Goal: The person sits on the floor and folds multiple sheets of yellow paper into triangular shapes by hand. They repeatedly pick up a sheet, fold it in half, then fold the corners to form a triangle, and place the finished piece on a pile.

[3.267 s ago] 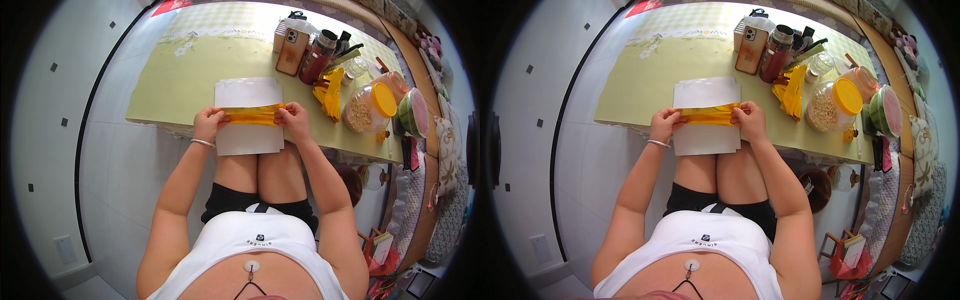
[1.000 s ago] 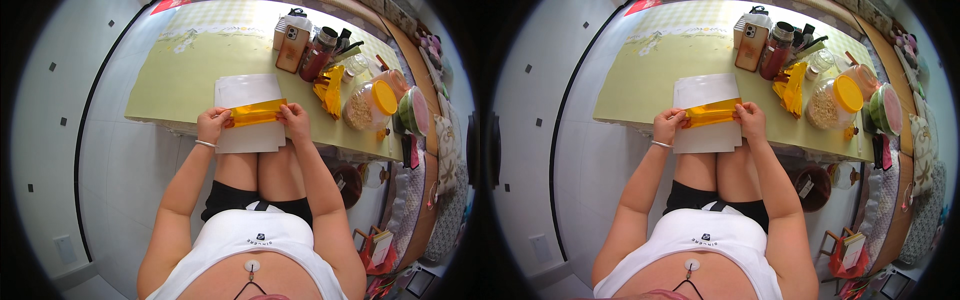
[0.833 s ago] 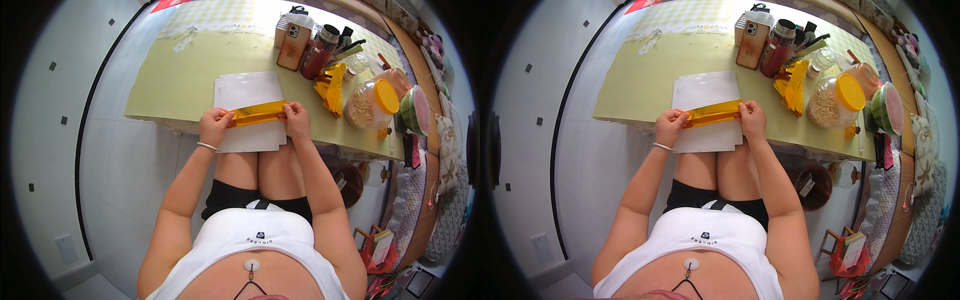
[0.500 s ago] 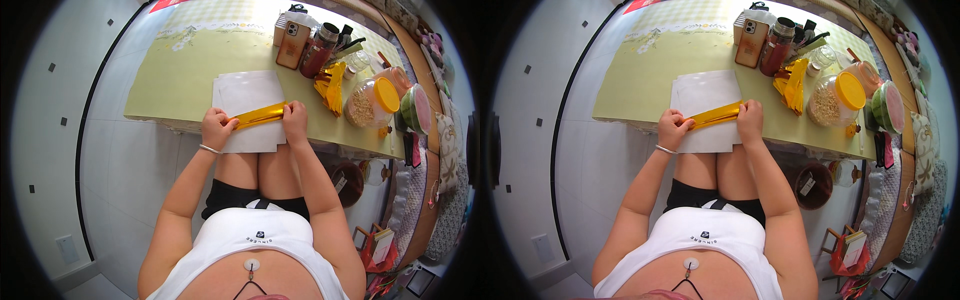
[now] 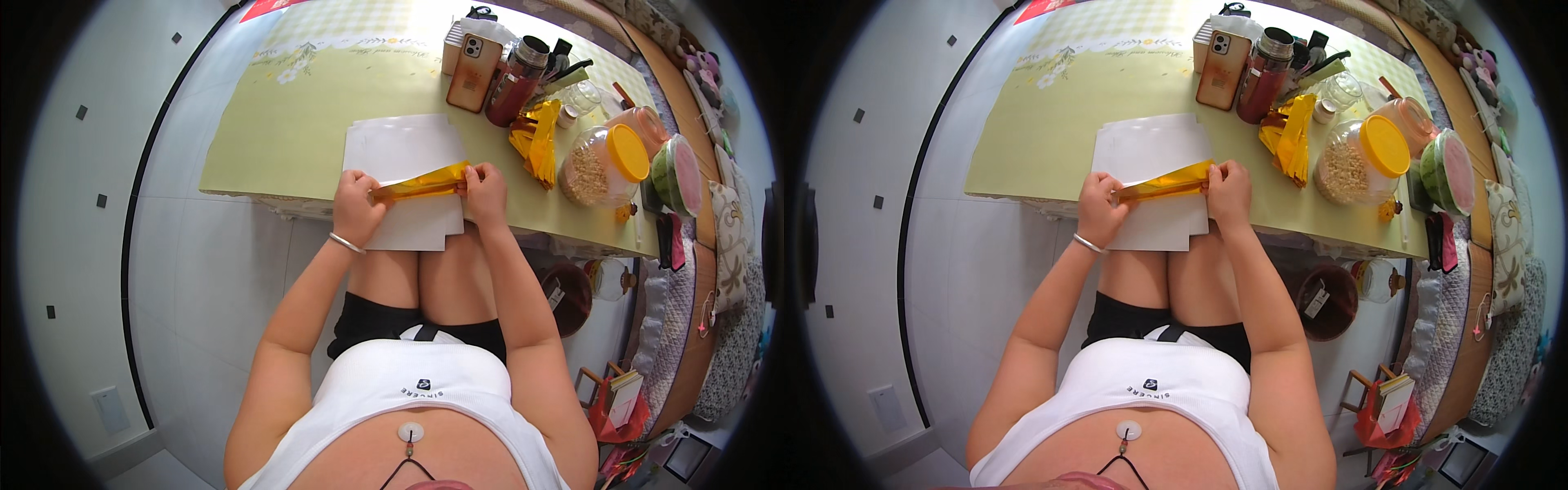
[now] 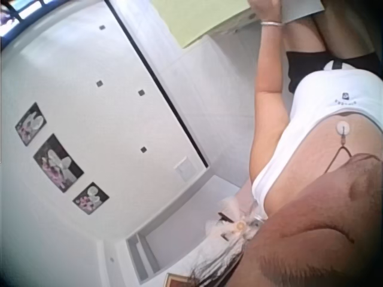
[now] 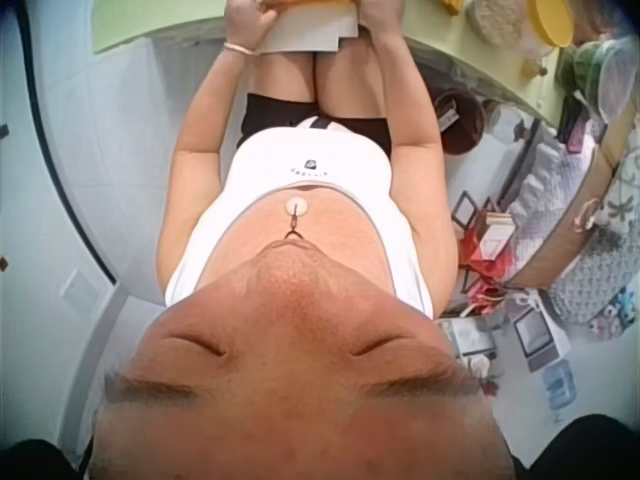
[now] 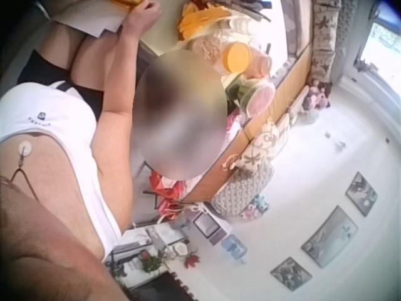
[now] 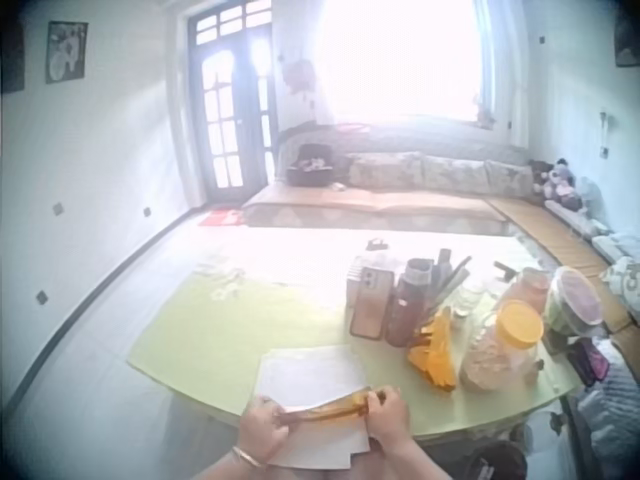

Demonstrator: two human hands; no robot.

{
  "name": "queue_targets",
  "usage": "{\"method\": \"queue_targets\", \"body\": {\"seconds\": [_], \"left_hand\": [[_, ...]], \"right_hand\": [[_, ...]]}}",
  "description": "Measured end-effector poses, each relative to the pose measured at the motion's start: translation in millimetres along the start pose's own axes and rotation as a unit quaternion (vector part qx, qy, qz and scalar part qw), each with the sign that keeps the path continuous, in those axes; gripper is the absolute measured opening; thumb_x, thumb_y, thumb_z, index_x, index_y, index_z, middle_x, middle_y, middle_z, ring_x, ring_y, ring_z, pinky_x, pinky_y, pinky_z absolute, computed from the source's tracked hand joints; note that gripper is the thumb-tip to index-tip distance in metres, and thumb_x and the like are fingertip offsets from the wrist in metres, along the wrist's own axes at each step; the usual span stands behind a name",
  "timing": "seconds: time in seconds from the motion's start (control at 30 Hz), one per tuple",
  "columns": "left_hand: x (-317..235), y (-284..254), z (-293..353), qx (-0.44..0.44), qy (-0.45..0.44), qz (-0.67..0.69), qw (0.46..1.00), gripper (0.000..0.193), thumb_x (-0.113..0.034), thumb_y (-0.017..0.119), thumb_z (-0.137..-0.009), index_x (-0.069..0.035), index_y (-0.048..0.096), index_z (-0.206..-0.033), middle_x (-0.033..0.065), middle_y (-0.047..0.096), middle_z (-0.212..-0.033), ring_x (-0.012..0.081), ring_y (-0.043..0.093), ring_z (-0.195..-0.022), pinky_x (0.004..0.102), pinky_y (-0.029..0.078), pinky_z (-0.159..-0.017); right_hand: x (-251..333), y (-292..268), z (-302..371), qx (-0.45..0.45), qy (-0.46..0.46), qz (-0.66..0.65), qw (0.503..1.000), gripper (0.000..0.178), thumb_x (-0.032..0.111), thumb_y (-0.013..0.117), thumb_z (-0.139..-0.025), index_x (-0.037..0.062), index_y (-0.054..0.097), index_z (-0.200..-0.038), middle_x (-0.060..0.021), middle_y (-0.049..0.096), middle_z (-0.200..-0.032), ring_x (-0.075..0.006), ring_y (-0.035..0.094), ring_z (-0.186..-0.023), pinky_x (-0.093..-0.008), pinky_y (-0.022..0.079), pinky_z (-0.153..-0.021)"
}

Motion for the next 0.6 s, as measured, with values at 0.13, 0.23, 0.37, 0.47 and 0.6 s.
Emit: {"method": "queue_targets", "body": {"seconds": [0.13, 0.23, 0.37, 0.47, 0.6], "left_hand": [[26, 13, -15, 0.04, -0.028, 0.041, 0.998, 0.017, -0.004, 0.082, -0.067, -0.004, 0.068, -0.078, 0.0076, 0.058, -0.091, 0.022, 0.058, -0.079, 0.0331, 0.05, -0.069], [29, 19, -15, 0.072, -0.029, 0.043, 0.996, 0.017, -0.005, 0.081, -0.067, -0.004, 0.069, -0.079, 0.0075, 0.059, -0.092, 0.0214, 0.059, -0.078, 0.0326, 0.05, -0.068], [14, 16, -16, 0.112, -0.025, 0.023, 0.993, 0.021, -0.01, 0.084, -0.065, -0.004, 0.068, -0.078, 0.008, 0.059, -0.092, 0.0224, 0.06, -0.082, 0.0333, 0.051, -0.071], [-10, 7, -14, 0.11, 0.022, 0.01, 0.994, 0.026, -0.012, 0.087, -0.063, -0.004, 0.067, -0.078, 0.0079, 0.059, -0.093, 0.023, 0.06, -0.082, 0.0343, 0.052, -0.072], [-2, 11, -12, 0.098, 0.005, 0.009, 0.995, 0.026, -0.011, 0.087, -0.061, -0.004, 0.067, -0.076, 0.0077, 0.059, -0.093, 0.0232, 0.06, -0.081, 0.0346, 0.052, -0.072]], "right_hand": [[10, -5, -5, 0.037, 0.026, -0.051, 0.998, 0.019, 0.014, 0.064, -0.097, -0.0021, 0.061, -0.085, -0.0082, 0.066, -0.08, -0.0132, 0.066, -0.065, -0.0271, 0.055, -0.058], [14, -13, -4, 0.049, 0.013, -0.052, 0.997, 0.018, 0.013, 0.066, -0.095, -0.0017, 0.061, -0.087, -0.0067, 0.067, -0.077, -0.0123, 0.066, -0.066, -0.0262, 0.055, -0.06], [7, -22, -4, 0.059, -0.016, -0.027, 0.998, 0.017, 0.013, 0.068, -0.095, -0.0019, 0.062, -0.089, -0.0059, 0.067, -0.077, -0.0112, 0.065, -0.067, -0.0248, 0.054, -0.06], [4, -25, -1, 0.042, -0.007, -0.072, 0.997, 0.016, 0.013, 0.069, -0.094, -0.0016, 0.063, -0.089, -0.0057, 0.067, -0.078, -0.0103, 0.065, -0.066, -0.0235, 0.052, -0.058], [6, -27, 1, 0.042, -0.005, -0.065, 0.997, 0.016, 0.013, 0.07, -0.093, -0.0011, 0.064, -0.09, -0.0052, 0.067, -0.077, -0.0094, 0.064, -0.063, -0.0229, 0.05, -0.056]]}}
Point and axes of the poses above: each hand's wrist, its own z-axis away from the middle knuckle, its own y-axis out of the palm, x = y × z, the point moved 7 cm from there along -z, towards the middle knuckle
